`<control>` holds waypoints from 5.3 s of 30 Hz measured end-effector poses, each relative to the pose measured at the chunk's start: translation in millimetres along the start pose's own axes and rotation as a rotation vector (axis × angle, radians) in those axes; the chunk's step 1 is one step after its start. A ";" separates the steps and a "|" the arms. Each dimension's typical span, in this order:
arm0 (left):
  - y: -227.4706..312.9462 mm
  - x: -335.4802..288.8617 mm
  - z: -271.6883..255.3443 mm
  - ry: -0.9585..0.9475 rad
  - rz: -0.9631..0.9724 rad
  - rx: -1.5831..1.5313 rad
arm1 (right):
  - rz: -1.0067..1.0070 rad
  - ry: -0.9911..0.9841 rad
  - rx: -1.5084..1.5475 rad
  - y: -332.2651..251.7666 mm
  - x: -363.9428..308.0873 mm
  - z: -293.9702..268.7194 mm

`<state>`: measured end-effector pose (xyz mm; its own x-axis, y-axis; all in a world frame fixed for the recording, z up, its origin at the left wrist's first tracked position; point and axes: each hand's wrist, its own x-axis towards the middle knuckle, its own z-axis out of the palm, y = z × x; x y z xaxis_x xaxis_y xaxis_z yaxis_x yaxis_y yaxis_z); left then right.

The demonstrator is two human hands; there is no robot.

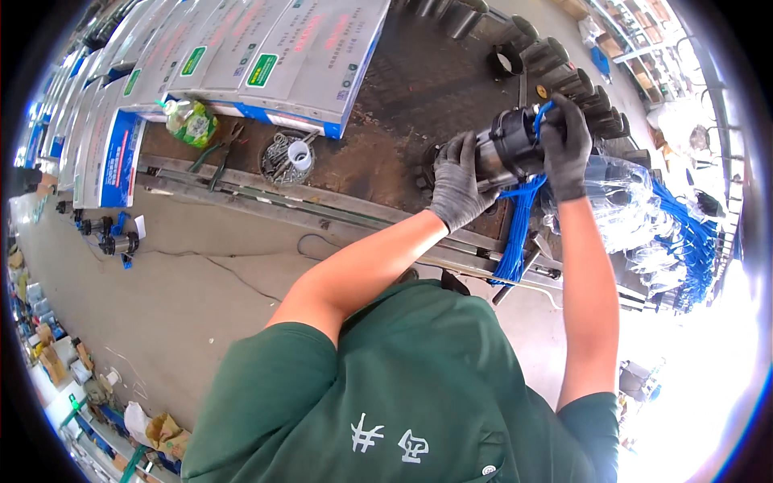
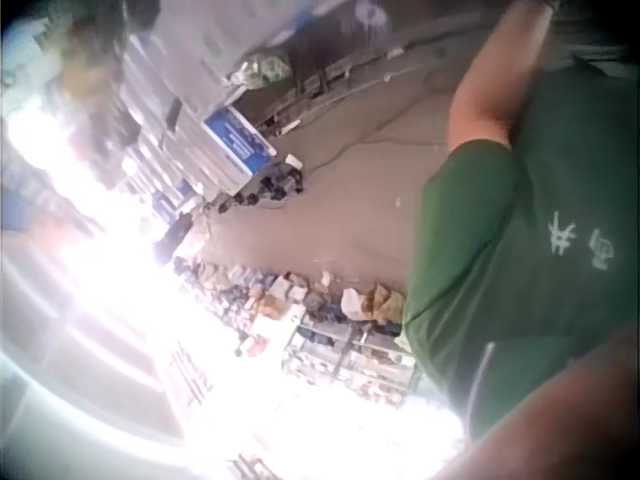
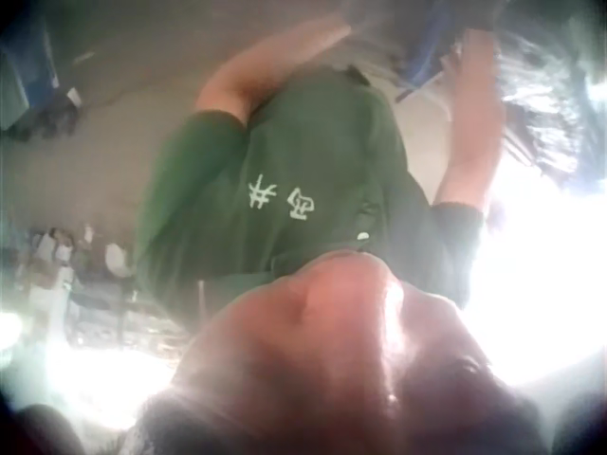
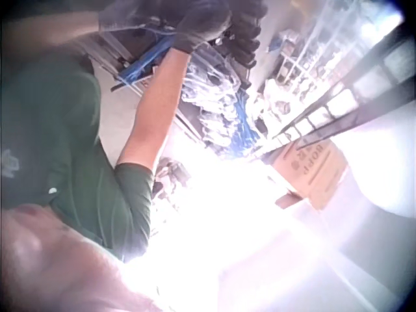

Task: The person assembles a pump by using a power screwdriver to tighten screws on the housing and a hammer to secure parts, while handling a blue cable and placing components on a workbench.

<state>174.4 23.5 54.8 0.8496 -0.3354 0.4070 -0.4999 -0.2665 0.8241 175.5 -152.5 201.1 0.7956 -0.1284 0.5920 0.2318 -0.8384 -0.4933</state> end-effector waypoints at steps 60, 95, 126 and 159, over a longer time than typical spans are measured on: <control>-39.3 64.3 21.9 -0.058 0.167 0.101 | 0.031 -0.089 -0.141 87.7 53.0 -11.2; -24.6 -137.7 50.2 -0.762 -0.203 -0.196 | -0.067 -0.001 -0.120 -21.0 -66.6 -95.1; 17.2 -82.3 98.4 -1.082 0.917 0.508 | 1.186 0.966 1.368 253.0 -531.6 -244.9; 10.2 -58.2 105.2 -1.013 0.902 0.372 | 0.334 0.324 0.515 -58.9 28.2 -14.4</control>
<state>102.1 -54.7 -2.0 -0.1909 -0.9709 0.1444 -0.9506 0.2195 0.2194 176.3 -114.4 256.1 0.6820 -0.5545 0.4768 0.3036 -0.3785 -0.8744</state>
